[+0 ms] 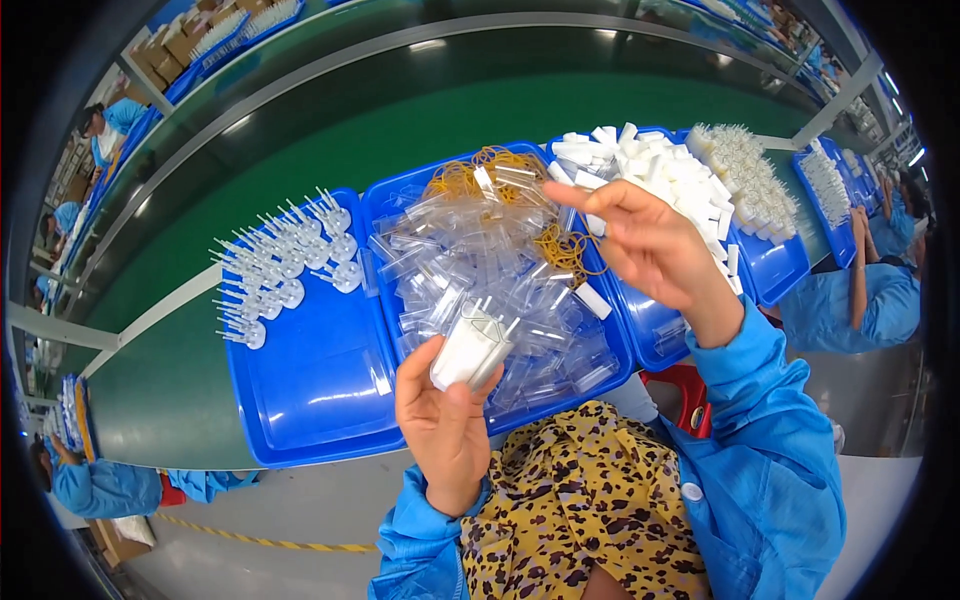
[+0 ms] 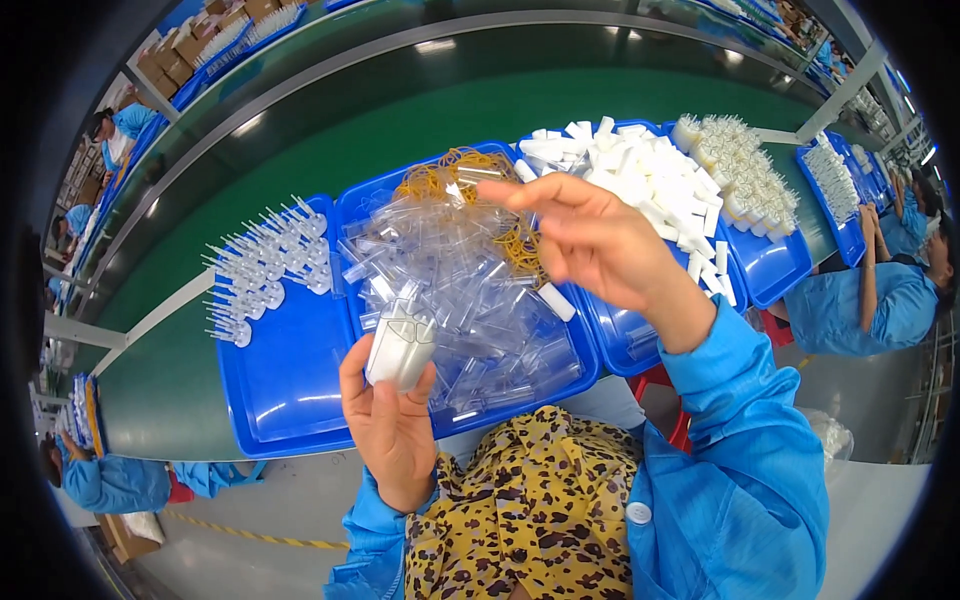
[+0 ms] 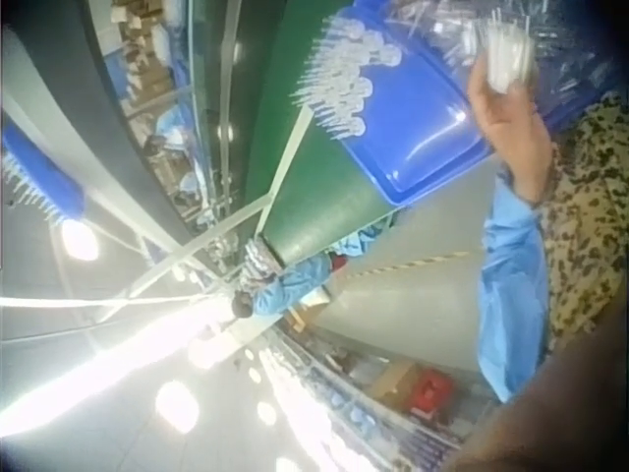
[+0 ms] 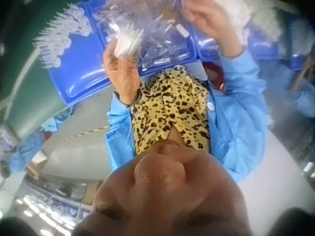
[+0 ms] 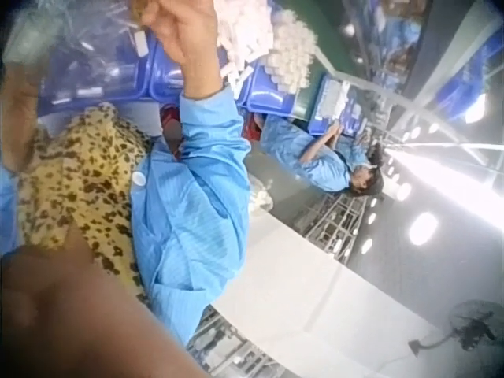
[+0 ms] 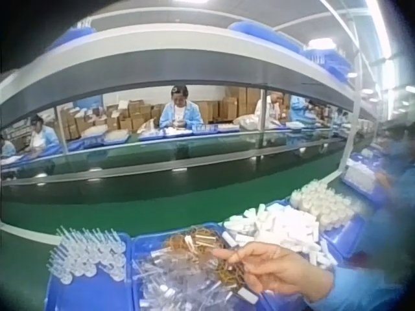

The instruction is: The person assembles filter components by inserting white filter cylinders onto plastic pin holders by hand, bundling the assembled pieces together, and securing each bundle with a rubber band.

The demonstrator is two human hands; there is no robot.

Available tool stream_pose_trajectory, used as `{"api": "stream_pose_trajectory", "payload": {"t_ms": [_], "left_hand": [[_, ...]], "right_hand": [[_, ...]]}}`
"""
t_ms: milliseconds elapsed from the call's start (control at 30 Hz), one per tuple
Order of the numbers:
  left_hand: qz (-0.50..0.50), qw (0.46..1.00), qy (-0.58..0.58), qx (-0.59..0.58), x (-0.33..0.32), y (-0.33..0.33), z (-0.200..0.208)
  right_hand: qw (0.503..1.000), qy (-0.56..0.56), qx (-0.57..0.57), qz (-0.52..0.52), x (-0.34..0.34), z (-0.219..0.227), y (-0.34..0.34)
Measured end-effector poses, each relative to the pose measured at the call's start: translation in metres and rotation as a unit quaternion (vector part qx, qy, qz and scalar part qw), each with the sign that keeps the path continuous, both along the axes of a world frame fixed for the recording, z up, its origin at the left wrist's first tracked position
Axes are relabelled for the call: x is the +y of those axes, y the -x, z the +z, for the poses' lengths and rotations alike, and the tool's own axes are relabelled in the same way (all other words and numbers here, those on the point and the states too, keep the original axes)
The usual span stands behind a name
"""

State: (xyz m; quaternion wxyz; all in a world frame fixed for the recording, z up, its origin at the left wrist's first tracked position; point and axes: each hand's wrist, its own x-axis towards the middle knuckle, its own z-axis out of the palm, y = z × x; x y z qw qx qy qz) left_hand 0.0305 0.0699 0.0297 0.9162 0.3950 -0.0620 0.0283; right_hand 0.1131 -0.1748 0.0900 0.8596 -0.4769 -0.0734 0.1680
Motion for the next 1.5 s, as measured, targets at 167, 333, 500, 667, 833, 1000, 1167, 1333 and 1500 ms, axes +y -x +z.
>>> {"api": "stream_pose_trajectory", "payload": {"t_ms": [167,333,500,667,833,1000,1167,1333,1500], "left_hand": [[0.011,0.996,-0.083,0.019,-0.015,0.008,0.004],[-0.042,0.998,-0.051,-0.019,-0.031,0.005,-0.01],[-0.083,0.977,0.193,0.034,-0.023,0.002,-0.014],[-0.155,0.95,0.268,0.047,-0.041,0.004,-0.023],[-0.179,0.958,0.192,-0.113,-0.047,0.002,-0.032],[-0.18,0.909,0.374,0.036,-0.038,-0.005,-0.028],[-0.159,0.884,0.427,0.103,-0.045,-0.008,-0.028],[-0.138,0.916,0.366,0.087,-0.045,-0.01,-0.035],[-0.161,0.914,0.363,0.083,-0.052,-0.004,-0.029]], "right_hand": [[0.908,0.362,-0.205,0.048,0.036,0.03,0.037],[0.793,0.431,-0.425,-0.074,0.043,-0.003,0.039],[0.867,0.432,-0.244,0.045,-0.013,-0.011,0.053],[0.956,-0.276,-0.014,0.097,-0.008,-0.04,0.068],[0.966,-0.243,0.069,0.054,-0.002,-0.034,0.076],[0.973,0.186,-0.135,0.0,-0.011,-0.034,0.078],[0.885,0.39,-0.236,-0.097,-0.007,-0.024,0.08],[0.964,0.152,-0.123,0.18,-0.023,-0.022,0.077],[0.885,-0.378,0.097,0.253,-0.013,-0.067,0.084]]}}
